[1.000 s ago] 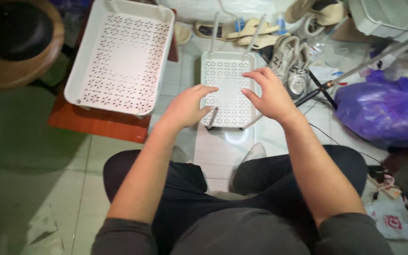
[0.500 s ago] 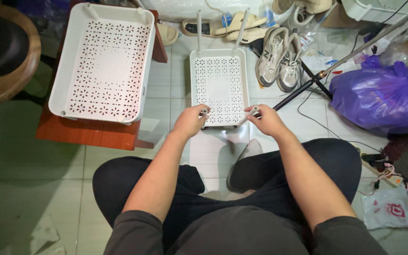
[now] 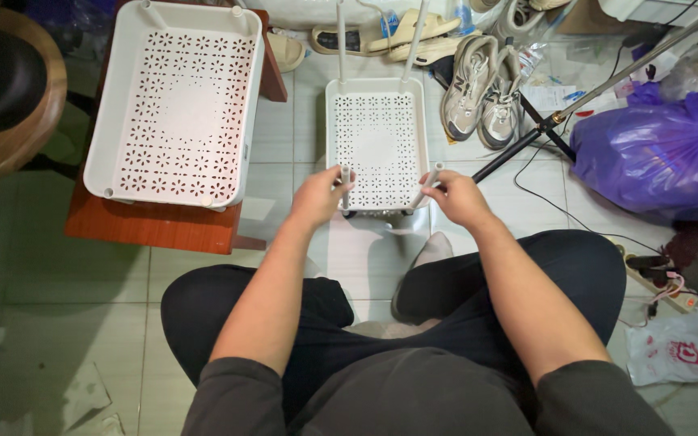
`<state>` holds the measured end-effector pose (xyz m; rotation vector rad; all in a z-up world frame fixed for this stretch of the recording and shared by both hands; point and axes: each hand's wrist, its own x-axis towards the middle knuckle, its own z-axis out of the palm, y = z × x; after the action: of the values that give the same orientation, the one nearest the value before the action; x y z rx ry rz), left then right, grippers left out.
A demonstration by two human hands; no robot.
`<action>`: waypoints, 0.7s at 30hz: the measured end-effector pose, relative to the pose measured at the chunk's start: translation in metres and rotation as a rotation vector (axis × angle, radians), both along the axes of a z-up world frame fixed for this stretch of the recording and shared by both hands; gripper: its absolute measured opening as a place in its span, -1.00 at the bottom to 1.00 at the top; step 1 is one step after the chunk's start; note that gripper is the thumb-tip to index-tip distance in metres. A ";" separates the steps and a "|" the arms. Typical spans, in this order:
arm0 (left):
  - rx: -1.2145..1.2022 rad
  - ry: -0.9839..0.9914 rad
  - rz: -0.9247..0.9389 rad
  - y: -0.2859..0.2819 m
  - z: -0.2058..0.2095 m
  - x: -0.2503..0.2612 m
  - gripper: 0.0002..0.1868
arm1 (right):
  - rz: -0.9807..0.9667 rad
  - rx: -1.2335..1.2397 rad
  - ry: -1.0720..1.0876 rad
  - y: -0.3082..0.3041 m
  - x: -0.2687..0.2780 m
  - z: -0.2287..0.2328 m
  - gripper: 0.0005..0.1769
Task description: The person assembles a white plastic rolling cart by inserting four legs with wheels into the bottom tray and then placing a second tray on top. The person handles the trays and legs by hand and completes the assembly.
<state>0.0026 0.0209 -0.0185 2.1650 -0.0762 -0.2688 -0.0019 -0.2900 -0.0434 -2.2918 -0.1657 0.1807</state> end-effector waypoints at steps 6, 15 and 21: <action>-0.235 -0.097 0.113 0.004 0.040 0.005 -0.65 | -0.016 0.150 -0.076 0.005 -0.001 0.036 -0.73; 0.093 -0.805 0.124 -0.007 0.080 -0.023 -0.46 | -0.028 0.520 0.063 0.022 0.002 0.054 -0.79; 0.231 -0.487 -0.440 -0.030 0.051 -0.039 -0.35 | -0.064 0.595 0.086 0.022 0.010 0.044 -0.77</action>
<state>-0.0366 -0.0089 0.0329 2.3820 -0.8388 0.0114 0.0081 -0.2676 0.0005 -1.6916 -0.0853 0.1697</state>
